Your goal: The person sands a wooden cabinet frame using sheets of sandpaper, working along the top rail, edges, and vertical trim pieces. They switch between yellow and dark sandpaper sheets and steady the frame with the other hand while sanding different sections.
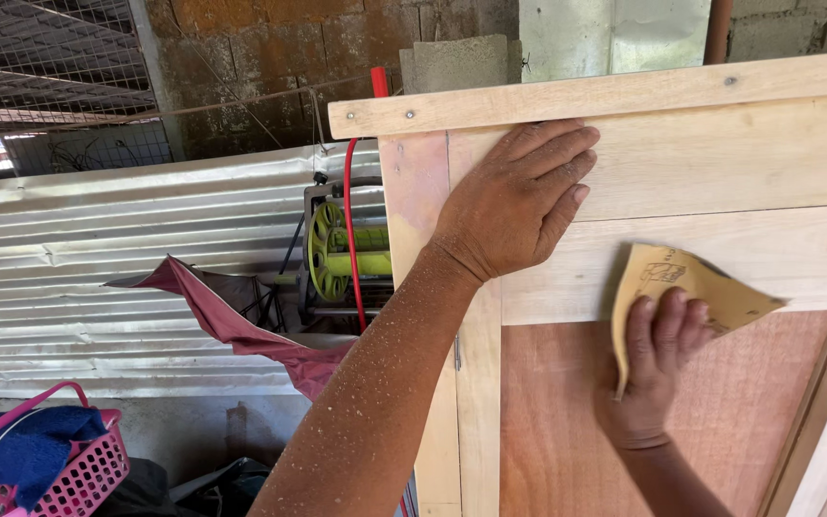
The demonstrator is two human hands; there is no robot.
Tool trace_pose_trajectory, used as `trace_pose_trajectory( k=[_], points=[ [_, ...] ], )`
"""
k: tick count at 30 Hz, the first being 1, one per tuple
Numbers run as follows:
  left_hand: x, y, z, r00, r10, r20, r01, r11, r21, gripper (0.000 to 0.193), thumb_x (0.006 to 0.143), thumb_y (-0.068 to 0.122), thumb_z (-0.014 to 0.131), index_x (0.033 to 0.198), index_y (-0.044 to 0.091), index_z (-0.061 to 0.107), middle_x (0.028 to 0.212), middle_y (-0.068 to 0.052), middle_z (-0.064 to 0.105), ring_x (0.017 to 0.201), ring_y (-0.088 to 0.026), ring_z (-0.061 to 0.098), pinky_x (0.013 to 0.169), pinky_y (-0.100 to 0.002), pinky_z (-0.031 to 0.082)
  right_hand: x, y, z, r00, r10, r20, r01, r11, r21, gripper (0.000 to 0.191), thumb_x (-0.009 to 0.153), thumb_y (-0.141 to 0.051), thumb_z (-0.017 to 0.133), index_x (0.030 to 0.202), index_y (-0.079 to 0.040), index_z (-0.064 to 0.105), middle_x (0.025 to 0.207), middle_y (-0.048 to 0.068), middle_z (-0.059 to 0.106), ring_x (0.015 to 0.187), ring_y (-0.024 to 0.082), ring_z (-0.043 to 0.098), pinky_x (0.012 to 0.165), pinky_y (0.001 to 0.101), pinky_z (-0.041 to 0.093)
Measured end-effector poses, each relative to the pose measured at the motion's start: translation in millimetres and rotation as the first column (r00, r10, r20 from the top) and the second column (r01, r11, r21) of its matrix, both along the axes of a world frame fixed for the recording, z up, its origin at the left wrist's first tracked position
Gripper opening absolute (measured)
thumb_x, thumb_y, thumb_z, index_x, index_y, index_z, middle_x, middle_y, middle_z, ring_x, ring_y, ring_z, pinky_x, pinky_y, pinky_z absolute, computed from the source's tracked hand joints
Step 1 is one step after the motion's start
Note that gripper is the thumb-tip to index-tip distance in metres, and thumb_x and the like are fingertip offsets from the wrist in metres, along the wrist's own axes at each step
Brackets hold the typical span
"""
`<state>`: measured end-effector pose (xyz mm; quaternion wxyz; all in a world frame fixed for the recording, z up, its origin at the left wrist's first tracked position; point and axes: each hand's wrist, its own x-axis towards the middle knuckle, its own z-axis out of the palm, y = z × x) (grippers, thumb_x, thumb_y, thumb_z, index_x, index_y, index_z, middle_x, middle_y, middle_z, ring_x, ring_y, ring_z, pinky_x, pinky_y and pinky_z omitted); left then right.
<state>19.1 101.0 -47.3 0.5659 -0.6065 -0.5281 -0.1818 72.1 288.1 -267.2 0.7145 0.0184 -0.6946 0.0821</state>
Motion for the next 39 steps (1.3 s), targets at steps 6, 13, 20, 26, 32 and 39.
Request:
trace_pose_trajectory(
  k=[6, 13, 20, 26, 32, 39],
  points=[
    [-4.1, 1.0, -1.3, 1.0, 0.016, -0.007, -0.016, 1.0, -0.016, 0.033, 0.105, 0.022, 0.056, 0.126, 0.002, 0.07, 0.145, -0.007, 0.061, 0.143, -0.022, 0.049, 0.128, -0.042, 0.036, -30.3, -44.6, -21.2, 0.982, 0.024, 0.185, -0.087, 0.936, 0.341, 0.079, 0.09, -0.009, 0.062, 0.161, -0.023, 0.031, 0.17, 0.006, 0.017, 0.159, 0.023, 0.002, 0.128, 0.0475, -0.005],
    [-0.5, 0.8, -0.4, 1.0, 0.025, 0.003, -0.025, 1.0, -0.011, 0.034, 0.104, 0.022, 0.056, 0.126, 0.001, 0.07, 0.144, -0.007, 0.061, 0.142, -0.022, 0.049, 0.128, -0.042, 0.035, -4.4, -16.7, -8.8, 0.995, 0.046, 0.091, -0.058, 0.989, 0.139, 0.065, 0.102, 0.004, 0.042, 0.163, -0.017, 0.035, 0.175, 0.01, 0.014, 0.164, 0.026, 0.002, 0.132, 0.0505, -0.005],
    [-0.3, -3.4, 0.4, 1.0, -0.022, 0.021, 0.023, 0.999, -0.024, 0.031, 0.103, 0.018, 0.056, 0.123, -0.001, 0.071, 0.143, -0.007, 0.062, 0.14, -0.023, 0.053, 0.126, -0.04, 0.039, -22.2, -30.7, -8.3, 0.989, 0.062, 0.133, -0.097, 0.957, 0.273, 0.068, 0.099, -0.006, 0.056, 0.161, -0.021, 0.032, 0.172, 0.006, 0.021, 0.164, 0.022, 0.009, 0.131, 0.0564, -0.002],
    [4.1, 1.6, -1.9, 0.999, -0.003, 0.044, 0.002, 1.0, 0.023, 0.03, 0.103, 0.018, 0.058, 0.123, 0.0, 0.071, 0.141, -0.006, 0.063, 0.139, -0.021, 0.054, 0.124, -0.04, 0.04, 28.0, 40.4, 27.6, 0.993, -0.032, -0.112, 0.019, 0.993, -0.115, 0.063, 0.113, -0.004, 0.046, 0.171, -0.021, 0.027, 0.179, 0.008, 0.018, 0.166, 0.032, 0.006, 0.135, 0.0585, 0.001],
    [5.4, -0.6, -1.3, 0.999, -0.026, 0.041, 0.026, 1.0, 0.001, 0.031, 0.1, 0.015, 0.059, 0.123, -0.001, 0.071, 0.141, -0.007, 0.063, 0.139, -0.023, 0.054, 0.124, -0.041, 0.04, -21.6, -51.7, -4.2, 0.982, 0.014, 0.191, -0.069, 0.956, 0.284, 0.059, 0.101, -0.003, 0.051, 0.155, -0.028, 0.045, 0.171, -0.002, 0.032, 0.165, 0.022, 0.02, 0.138, 0.0494, 0.007],
    [2.9, -2.6, -0.2, 0.999, -0.041, 0.029, 0.042, 0.999, -0.014, 0.031, 0.098, 0.012, 0.059, 0.123, -0.002, 0.07, 0.142, -0.008, 0.063, 0.139, -0.025, 0.053, 0.125, -0.041, 0.041, 1.3, 14.9, -2.9, 0.988, -0.099, 0.122, 0.038, 0.903, 0.428, 0.062, 0.102, -0.016, 0.06, 0.159, -0.021, 0.038, 0.171, 0.008, 0.02, 0.16, 0.025, 0.009, 0.131, 0.047, 0.002]
  ],
)
